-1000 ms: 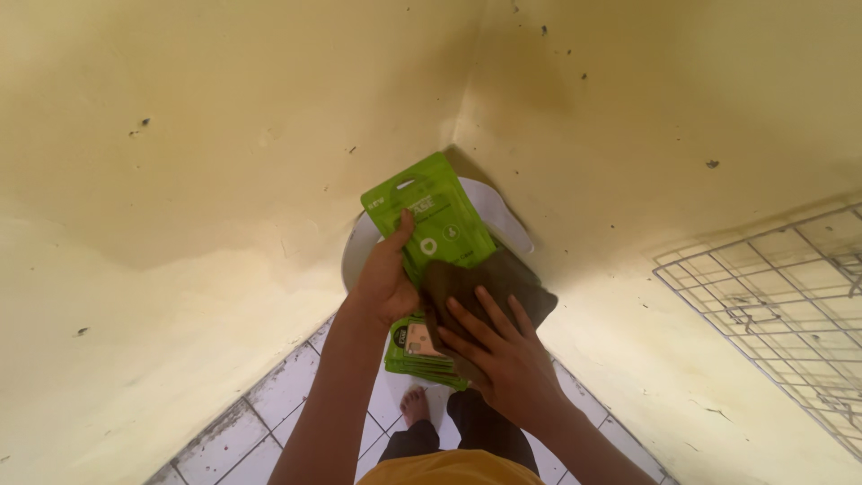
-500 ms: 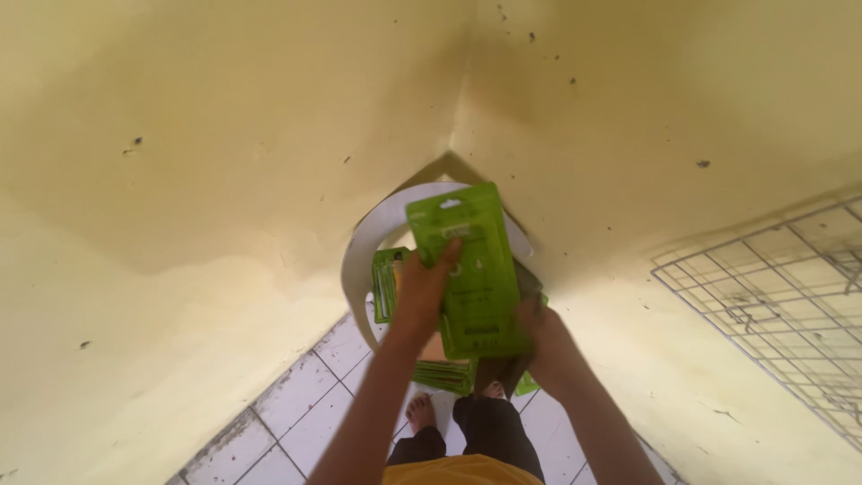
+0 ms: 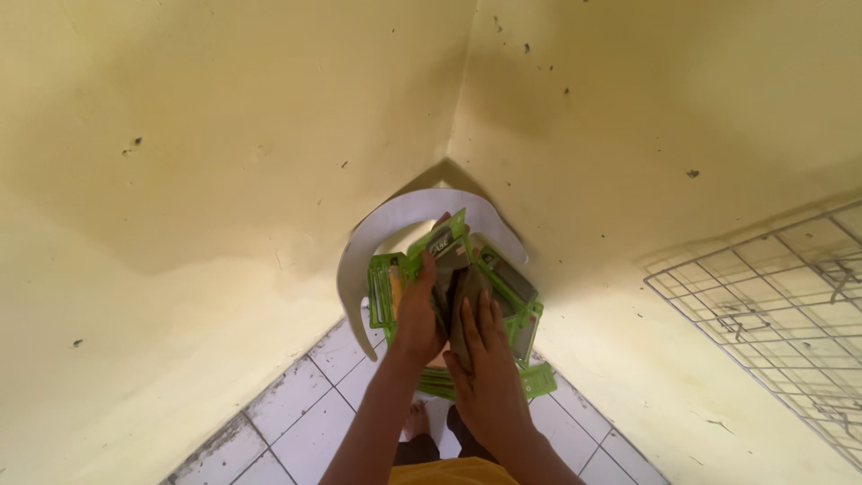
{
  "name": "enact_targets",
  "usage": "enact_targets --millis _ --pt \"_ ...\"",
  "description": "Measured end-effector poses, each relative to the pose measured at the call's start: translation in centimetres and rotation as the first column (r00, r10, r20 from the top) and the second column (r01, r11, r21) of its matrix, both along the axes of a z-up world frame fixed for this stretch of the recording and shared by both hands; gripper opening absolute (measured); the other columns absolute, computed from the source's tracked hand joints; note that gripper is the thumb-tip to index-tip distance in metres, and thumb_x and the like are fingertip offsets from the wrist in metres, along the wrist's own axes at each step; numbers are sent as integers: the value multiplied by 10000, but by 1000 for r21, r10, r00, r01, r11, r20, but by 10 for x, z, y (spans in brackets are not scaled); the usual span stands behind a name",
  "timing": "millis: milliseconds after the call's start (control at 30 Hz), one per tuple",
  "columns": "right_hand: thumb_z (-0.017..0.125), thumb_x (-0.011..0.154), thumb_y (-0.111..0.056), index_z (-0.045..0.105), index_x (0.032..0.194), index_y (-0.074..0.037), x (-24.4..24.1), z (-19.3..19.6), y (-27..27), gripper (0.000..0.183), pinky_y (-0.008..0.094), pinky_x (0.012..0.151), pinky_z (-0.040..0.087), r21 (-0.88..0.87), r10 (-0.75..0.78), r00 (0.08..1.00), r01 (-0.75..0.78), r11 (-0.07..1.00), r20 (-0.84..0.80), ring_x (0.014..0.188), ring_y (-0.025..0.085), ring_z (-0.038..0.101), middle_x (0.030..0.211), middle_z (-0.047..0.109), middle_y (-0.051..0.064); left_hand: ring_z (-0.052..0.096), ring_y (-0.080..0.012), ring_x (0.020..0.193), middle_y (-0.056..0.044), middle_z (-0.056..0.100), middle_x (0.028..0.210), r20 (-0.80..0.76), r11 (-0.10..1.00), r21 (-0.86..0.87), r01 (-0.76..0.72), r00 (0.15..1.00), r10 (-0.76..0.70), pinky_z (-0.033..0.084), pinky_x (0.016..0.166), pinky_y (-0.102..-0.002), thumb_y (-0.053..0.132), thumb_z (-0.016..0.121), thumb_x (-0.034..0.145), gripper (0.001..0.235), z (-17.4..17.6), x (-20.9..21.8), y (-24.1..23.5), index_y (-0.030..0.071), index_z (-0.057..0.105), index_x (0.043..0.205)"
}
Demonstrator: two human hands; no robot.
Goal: The person picks up packaged phone cases from a white plastic chair, wipes each package with a dark cloth, and hangs them on a wall-mounted wire grid display. The person repeats this process for multiple cases of different colors.
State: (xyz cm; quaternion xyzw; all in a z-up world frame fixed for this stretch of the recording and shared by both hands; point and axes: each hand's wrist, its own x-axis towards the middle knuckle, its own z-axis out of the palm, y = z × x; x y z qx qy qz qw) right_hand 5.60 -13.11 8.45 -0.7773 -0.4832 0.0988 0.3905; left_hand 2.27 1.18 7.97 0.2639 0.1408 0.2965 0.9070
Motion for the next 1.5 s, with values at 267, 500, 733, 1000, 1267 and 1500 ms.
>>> enact_targets --millis 267,500,733,1000,1267,1500 --pt "312 1107 -280 508 1342 28 70 -27 -33 434 470 837 545 -388 -155 987 127 913 -40 934 411 685 995 707 220 709 -221 911 -143 708 1122 -234 988 -150 28 970 -63 622 776 -364 440 455 1084 518 -30 -25 32 -6 604 1301" --pt "416 1067 -50 424 1496 0 68 25 18 432 514 1086 437 498 233 912 -36 867 -339 1488 398 290 1666 158 232 670 -199 1002 -109 676 1198 -165 949 -245 197 957 -241 595 852 -367 459 442 1103 519 -42 -17 14 41 584 1376" --pt "539 961 -199 458 1566 -184 12 33 48 610 709 1174 67 -73 138 947 -122 990 291 1541 523 90 1703 185 175 599 -299 1278 -153 627 1400 -99 966 -243 90 988 -117 505 1089 -437 384 309 1043 555 -32 -16 20 65 507 1453" --pt "559 933 -204 487 1537 -169 -13 30 20 610 706 1176 87 -139 237 928 -205 969 286 1533 514 117 1690 222 165 643 -334 1146 -212 636 1313 -65 945 -318 70 993 -95 547 1004 -452 544 410 1077 644 -32 -25 43 0 554 1389" --pt "664 833 -172 581 1442 -182 -10 -19 -18 615 721 1113 158 -260 403 879 -339 904 254 1463 551 143 1615 261 195 651 -331 1161 -184 639 1312 -163 943 -327 -58 987 4 554 1001 -479 477 338 1066 568 -30 -25 62 47 524 1386" --pt "573 898 -138 419 1529 -272 54 -159 -27 663 456 1151 431 -394 125 917 -283 874 -379 1381 413 503 1575 400 213 611 -301 1176 -205 601 1334 -397 982 -125 -140 914 80 533 1018 -469 524 301 1061 639 -70 -51 71 32 476 1430"
